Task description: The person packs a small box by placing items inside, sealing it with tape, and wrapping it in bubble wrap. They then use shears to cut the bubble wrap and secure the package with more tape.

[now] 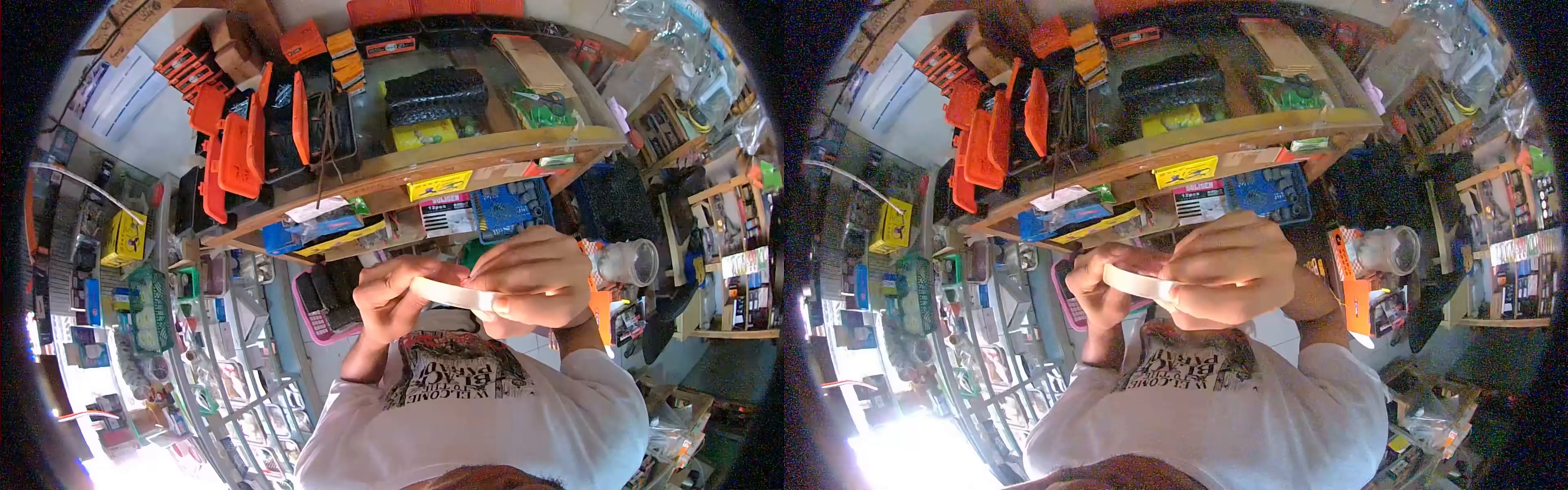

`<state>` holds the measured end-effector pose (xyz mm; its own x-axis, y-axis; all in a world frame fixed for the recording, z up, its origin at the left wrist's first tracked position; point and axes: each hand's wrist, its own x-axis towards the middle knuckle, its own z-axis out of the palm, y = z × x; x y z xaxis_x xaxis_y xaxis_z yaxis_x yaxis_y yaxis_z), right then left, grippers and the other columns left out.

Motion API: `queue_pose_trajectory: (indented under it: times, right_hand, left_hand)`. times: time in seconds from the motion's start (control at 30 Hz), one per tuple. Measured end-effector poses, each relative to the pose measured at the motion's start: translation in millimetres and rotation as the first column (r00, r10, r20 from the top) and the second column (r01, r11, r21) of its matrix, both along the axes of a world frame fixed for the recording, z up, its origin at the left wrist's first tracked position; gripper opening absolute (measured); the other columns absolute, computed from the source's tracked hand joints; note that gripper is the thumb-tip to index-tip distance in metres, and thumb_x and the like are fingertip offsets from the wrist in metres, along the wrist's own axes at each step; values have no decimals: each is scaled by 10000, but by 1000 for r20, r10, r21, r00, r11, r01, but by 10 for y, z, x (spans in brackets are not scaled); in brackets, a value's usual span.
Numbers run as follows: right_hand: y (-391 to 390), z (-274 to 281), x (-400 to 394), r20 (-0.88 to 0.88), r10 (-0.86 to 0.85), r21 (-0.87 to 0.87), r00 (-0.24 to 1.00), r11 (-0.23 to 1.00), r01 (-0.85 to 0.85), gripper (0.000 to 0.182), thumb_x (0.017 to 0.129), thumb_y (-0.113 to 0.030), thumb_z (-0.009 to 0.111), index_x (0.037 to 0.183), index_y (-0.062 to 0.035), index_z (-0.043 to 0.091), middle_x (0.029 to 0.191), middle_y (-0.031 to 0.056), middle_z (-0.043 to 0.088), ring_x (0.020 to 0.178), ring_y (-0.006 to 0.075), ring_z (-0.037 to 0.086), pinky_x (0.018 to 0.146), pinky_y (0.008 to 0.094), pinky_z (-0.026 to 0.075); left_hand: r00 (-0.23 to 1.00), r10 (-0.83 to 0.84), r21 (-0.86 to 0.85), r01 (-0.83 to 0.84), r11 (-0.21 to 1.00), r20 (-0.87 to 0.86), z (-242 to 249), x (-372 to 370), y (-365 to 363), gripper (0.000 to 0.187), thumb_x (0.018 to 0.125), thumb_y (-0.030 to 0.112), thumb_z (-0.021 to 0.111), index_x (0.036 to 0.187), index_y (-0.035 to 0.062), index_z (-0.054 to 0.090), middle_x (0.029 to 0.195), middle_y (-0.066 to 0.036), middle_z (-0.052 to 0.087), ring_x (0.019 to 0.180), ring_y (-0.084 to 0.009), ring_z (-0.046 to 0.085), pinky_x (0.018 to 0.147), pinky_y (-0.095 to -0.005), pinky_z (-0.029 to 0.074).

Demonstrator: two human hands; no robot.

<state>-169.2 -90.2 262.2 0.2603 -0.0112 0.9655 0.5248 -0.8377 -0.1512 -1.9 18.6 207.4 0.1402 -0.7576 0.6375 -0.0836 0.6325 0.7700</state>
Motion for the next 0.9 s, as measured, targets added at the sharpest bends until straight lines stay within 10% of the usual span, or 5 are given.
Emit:
queue_pose_trajectory:
  times: [0.37, 0.9]
  right_hand:
    - [-62, 65, -10, -113, 125, -61, 986, 989, -132, 263, 660, 23, 733, 739, -23, 487, 716, 103, 612, 509, 233, 542, 477, 344, 509]
    - [85, 67, 179, -37, 171, -2, 985, 985, -171, 199, 700, 39, 711, 866, -3, 609, 684, 80, 614, 499, 189, 555, 453, 317, 497]
  left_hand:
    - [999, -46, 29, 47, 998, -20, 54, 2, 50, 198, 951, 74, 666, 1080, -74, 640, 945, -194, 743, 900, -328, 751, 804, -407, 615]
    - [999, 25, 9, -26, 1000, 21, 56, 93, 182, 183, 936, 67, 675, 1044, -79, 660, 901, -171, 754, 879, -298, 758, 752, -364, 608]
